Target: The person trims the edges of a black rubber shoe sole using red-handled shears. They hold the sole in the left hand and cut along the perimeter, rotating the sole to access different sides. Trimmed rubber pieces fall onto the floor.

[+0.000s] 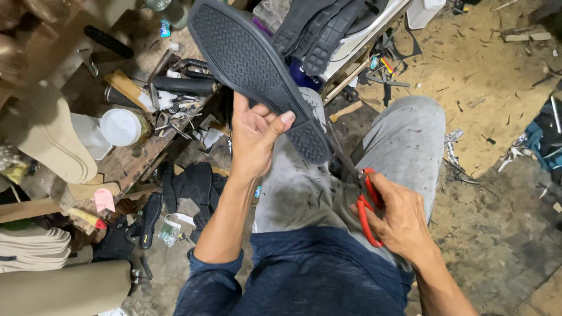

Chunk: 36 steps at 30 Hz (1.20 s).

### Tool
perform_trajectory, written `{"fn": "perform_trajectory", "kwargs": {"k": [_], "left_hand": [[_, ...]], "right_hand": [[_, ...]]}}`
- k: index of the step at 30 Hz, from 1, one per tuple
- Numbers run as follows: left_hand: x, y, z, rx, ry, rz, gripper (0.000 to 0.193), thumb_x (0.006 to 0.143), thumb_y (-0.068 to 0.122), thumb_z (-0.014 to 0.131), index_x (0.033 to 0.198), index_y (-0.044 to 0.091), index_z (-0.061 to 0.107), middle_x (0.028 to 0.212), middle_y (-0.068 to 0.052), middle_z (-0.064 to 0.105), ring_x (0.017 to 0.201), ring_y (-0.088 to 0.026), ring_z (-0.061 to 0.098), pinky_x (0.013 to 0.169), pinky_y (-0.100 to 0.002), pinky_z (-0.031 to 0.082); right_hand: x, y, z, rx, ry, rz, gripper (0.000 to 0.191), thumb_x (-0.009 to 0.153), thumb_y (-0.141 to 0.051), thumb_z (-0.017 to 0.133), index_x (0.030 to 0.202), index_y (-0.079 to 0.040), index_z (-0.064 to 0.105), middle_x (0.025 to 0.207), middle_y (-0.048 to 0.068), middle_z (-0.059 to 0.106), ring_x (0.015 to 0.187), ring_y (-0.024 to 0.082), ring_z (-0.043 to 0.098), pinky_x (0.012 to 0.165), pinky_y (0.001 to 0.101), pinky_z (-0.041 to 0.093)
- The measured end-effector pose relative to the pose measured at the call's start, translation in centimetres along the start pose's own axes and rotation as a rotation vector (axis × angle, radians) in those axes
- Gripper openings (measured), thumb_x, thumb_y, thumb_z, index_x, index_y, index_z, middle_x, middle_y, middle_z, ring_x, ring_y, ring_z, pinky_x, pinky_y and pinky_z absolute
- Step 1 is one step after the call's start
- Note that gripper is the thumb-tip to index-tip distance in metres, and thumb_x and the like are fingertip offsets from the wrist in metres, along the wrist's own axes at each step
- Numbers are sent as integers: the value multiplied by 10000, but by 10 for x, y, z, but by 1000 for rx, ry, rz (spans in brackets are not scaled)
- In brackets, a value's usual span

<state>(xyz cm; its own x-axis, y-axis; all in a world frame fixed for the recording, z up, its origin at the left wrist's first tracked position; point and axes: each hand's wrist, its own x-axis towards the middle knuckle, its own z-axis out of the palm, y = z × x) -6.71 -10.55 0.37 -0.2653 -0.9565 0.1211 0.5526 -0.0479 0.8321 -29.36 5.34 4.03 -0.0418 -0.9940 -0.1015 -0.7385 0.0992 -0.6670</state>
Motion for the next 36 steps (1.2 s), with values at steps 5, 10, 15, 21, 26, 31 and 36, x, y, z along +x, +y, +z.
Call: {"fn": "perform_trajectory", "kwargs": {"k": [5,10,15,21,26,31,36], "left_hand": [[-14,-1,6,-26,-53,-52,883,971,-124,678,1662,101,177,1323,-213,654,1093,-230,712,947,-346,607],[-27,-7,15,-71,-74,-83,912,946,-136,690,1653,105,167,1344,-186,642,1075,-208,706,916,-330,606],[-32,-5,17,-105,-71,-92,909,936,-127,701,1647,138,199,1326,-158,653,1089,-187,702,915,-310,607],[-38,-6,9,-178,12,-130,684,1005,-79,687,1592,71,370,1204,-108,667,964,-131,674,732,-236,543],[-50,-18,15,-103,-25,-101,636,978,-76,713,1513,79,407,1128,-81,655,874,-105,647,690,-228,523],[-59,-20,21,-92,-28,-181,644,956,-40,717,1509,66,404,1145,-116,674,851,-100,648,678,-220,522],[-61,-20,19,-87,-27,-199,636,970,-27,714,1510,66,392,1048,-92,656,827,-93,638,664,-217,519]], "right_hand": [[6,-6,2,2,-29,22,407,748,-291,829,855,-36,529,625,160,554,565,394,521,544,454,416],[7,-1,8,79,-13,-20,349,807,-266,805,886,-37,553,600,144,536,519,340,497,519,417,421],[0,3,18,233,-36,29,248,818,-221,770,906,-50,613,553,112,508,464,220,473,481,383,406],[-2,4,14,257,-116,-3,208,817,-156,744,910,-38,599,554,156,461,483,282,434,490,416,363],[0,-2,15,205,-2,-78,185,852,-148,698,943,-38,580,611,159,508,521,316,478,500,410,391],[3,-5,14,181,30,-2,215,860,-151,721,982,-36,586,594,166,512,486,334,483,500,404,427],[2,-8,16,195,61,-9,189,848,-129,718,986,-66,607,592,135,548,463,290,553,498,392,452]]}}
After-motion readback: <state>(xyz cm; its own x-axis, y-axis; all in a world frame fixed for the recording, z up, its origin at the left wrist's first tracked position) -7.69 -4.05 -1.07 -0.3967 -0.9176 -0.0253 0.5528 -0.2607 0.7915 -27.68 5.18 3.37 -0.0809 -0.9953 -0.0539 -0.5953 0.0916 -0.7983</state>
